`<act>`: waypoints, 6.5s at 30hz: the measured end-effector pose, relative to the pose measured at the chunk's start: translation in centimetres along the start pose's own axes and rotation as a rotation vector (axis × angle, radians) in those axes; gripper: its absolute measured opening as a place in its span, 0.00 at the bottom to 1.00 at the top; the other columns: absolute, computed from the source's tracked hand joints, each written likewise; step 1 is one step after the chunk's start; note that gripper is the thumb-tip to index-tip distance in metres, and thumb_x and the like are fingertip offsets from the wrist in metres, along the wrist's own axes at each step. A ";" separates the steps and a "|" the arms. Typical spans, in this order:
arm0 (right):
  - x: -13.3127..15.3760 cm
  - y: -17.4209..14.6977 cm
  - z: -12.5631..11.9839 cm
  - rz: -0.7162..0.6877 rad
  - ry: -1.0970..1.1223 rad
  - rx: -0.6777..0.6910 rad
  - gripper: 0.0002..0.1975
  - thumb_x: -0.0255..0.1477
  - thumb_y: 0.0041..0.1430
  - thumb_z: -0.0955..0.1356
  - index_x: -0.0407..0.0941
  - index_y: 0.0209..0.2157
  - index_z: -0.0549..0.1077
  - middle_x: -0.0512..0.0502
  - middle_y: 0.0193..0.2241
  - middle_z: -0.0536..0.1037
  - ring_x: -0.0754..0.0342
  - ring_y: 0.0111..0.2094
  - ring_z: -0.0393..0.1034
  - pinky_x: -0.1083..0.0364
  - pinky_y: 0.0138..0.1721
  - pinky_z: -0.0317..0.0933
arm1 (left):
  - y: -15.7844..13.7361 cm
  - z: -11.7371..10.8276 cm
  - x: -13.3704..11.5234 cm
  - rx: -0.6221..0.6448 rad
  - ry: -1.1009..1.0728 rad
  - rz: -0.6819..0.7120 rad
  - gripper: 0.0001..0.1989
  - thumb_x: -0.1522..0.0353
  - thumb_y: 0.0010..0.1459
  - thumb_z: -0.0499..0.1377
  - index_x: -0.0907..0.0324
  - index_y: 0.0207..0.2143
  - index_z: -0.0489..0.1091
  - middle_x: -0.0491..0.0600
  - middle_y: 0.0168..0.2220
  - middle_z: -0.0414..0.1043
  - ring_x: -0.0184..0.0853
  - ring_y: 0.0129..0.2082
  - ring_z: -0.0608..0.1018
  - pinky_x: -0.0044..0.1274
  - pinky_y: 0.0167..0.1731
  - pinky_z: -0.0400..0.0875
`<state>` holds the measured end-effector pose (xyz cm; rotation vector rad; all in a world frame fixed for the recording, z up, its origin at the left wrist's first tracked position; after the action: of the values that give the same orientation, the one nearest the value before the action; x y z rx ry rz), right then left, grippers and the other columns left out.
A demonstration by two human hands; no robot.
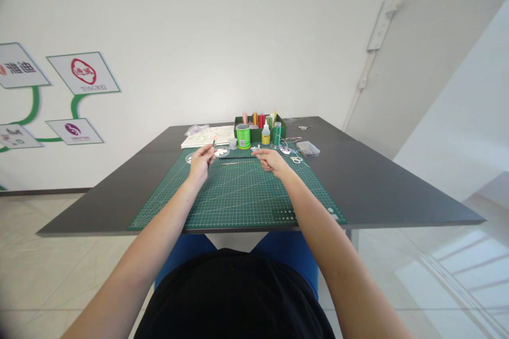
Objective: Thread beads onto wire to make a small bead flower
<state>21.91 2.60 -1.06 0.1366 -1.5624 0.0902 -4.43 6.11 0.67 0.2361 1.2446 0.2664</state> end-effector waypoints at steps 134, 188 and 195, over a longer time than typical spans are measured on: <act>3.3 -2.7 4.1 -0.393 -0.335 0.237 0.22 0.40 0.62 0.68 0.36 0.48 0.79 0.59 0.12 0.56 0.62 0.15 0.48 0.59 0.19 0.41 | -5.1 5.7 0.7 0.877 0.519 -0.023 0.16 0.60 0.49 0.71 0.65 0.33 0.79 0.50 0.26 0.78 0.28 0.20 0.73 0.21 0.25 0.68; 0.4 -1.0 3.8 -0.201 -0.512 0.275 0.22 0.34 0.60 0.66 0.33 0.49 0.78 0.61 0.09 0.57 0.62 0.12 0.49 0.60 0.18 0.46 | -2.7 3.9 -0.6 0.429 0.162 0.022 0.20 0.57 0.44 0.73 0.62 0.29 0.72 0.47 0.26 0.76 0.26 0.20 0.71 0.19 0.20 0.62; 0.2 -0.9 3.9 -0.178 -0.520 0.300 0.23 0.33 0.60 0.66 0.34 0.51 0.78 0.61 0.09 0.56 0.62 0.13 0.49 0.60 0.18 0.45 | -2.1 3.1 -0.8 0.290 0.101 0.038 0.19 0.59 0.43 0.73 0.61 0.29 0.72 0.48 0.27 0.77 0.26 0.19 0.70 0.19 0.18 0.58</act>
<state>18.16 1.10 -0.83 0.5712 -2.0394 0.1570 -1.57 3.74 1.68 0.5015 1.3785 0.1300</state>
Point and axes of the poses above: each hand's wrist, its own y-axis towards the middle knuckle, its own z-axis out of the palm, x = y × z, the point moved 5 cm from there along y, towards the middle knuckle
